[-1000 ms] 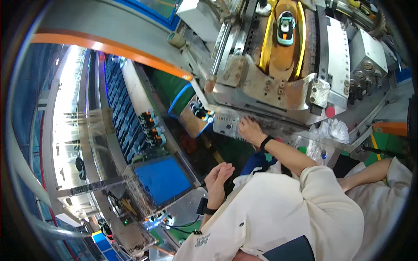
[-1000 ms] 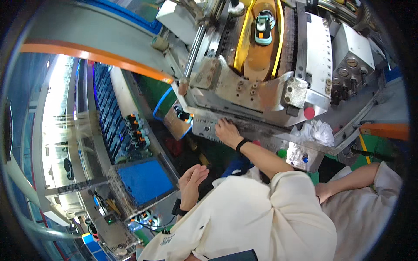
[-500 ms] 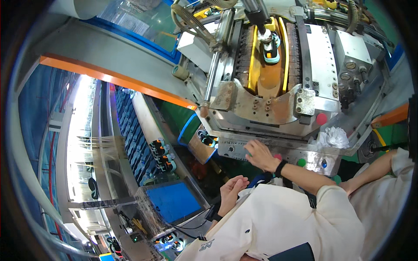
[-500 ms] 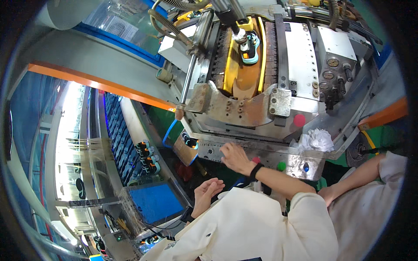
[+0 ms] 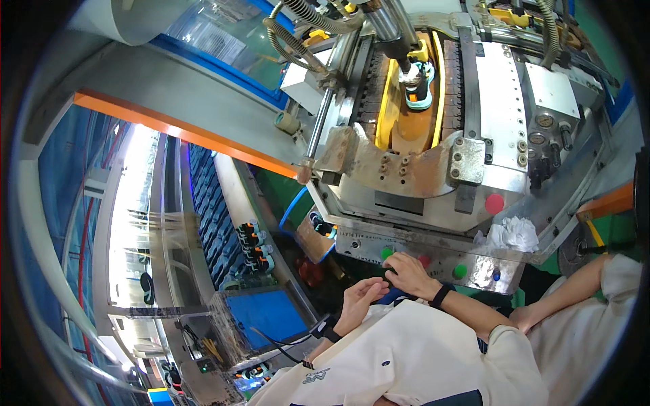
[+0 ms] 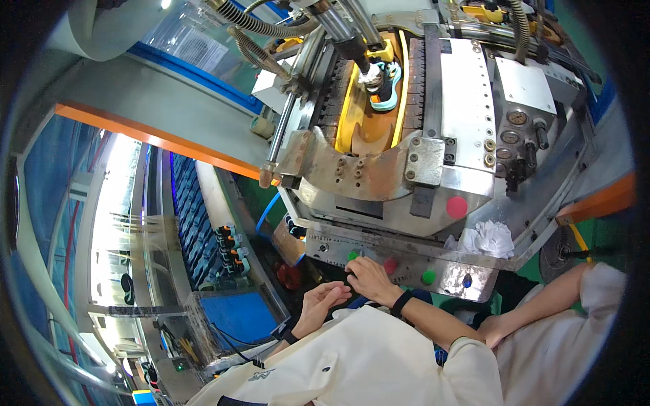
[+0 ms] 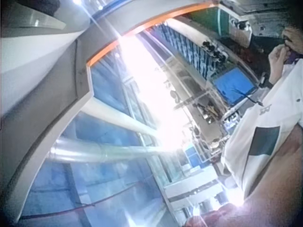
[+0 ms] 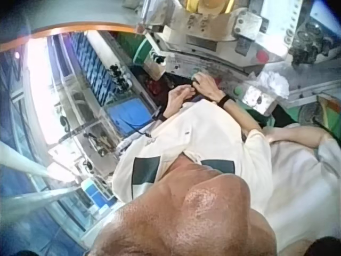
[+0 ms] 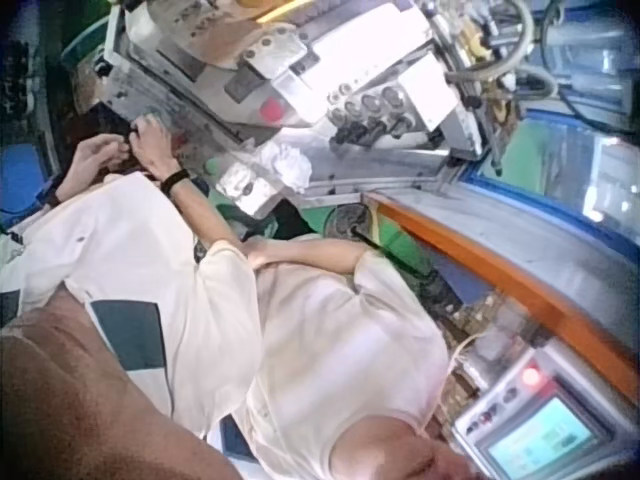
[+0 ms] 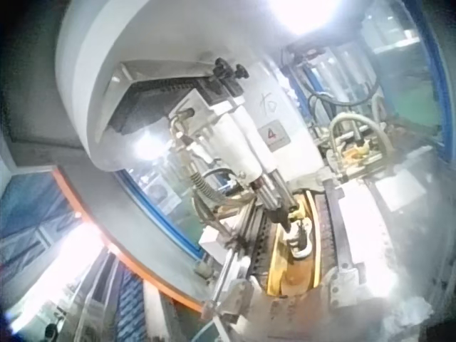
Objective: Operating a toe-lasting machine to shape shoe uppers onto lasts in an assembly line.
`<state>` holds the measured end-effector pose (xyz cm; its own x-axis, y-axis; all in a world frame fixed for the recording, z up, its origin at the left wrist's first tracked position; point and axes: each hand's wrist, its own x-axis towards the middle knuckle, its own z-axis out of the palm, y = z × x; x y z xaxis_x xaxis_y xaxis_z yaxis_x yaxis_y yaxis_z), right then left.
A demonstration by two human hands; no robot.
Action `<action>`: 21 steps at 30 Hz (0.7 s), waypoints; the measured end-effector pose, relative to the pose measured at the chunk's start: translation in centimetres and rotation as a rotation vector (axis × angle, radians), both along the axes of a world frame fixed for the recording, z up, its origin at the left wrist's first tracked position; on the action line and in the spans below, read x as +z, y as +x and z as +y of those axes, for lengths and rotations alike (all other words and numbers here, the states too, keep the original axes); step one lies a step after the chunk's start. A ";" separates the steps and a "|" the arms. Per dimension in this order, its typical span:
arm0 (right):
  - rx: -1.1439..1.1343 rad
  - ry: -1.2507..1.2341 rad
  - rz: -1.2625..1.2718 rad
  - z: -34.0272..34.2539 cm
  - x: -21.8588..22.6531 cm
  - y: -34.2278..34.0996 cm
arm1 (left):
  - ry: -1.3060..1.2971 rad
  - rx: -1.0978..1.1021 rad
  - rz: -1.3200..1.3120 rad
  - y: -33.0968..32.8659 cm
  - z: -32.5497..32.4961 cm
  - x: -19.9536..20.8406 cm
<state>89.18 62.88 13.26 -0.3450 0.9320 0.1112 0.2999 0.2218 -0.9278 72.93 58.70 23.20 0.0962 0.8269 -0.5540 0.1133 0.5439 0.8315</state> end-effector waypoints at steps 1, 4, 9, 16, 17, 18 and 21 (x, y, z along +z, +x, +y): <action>-0.018 0.020 0.032 0.3 0.8 -0.1 | -0.004 0.007 0.010 -0.2 -0.2 0.2; 0.029 0.009 0.124 1.6 5.1 -1.4 | 0.021 0.091 -0.009 -1.2 -1.5 1.3; 0.183 0.074 0.285 4.7 13.9 -4.9 | 0.162 0.209 -0.039 -4.1 -4.6 3.6; 0.512 0.377 0.459 6.5 27.2 -16.8 | 0.509 0.233 0.467 -11.8 -14.3 7.3; 0.600 0.477 0.456 6.1 29.2 -19.7 | 0.502 0.279 0.505 -13.1 -15.9 7.4; 0.661 0.544 0.435 5.1 31.2 -23.1 | 0.517 0.332 0.509 -14.4 -17.5 7.4; 0.923 0.752 0.361 0.5 37.0 -34.9 | 0.519 0.483 0.580 -17.9 -22.9 8.2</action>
<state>54.30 63.36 50.25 -0.6755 0.0214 0.7370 -0.4967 0.7256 -0.4763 54.98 35.84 31.38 -0.5020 0.8637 0.0447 0.4470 0.2148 0.8684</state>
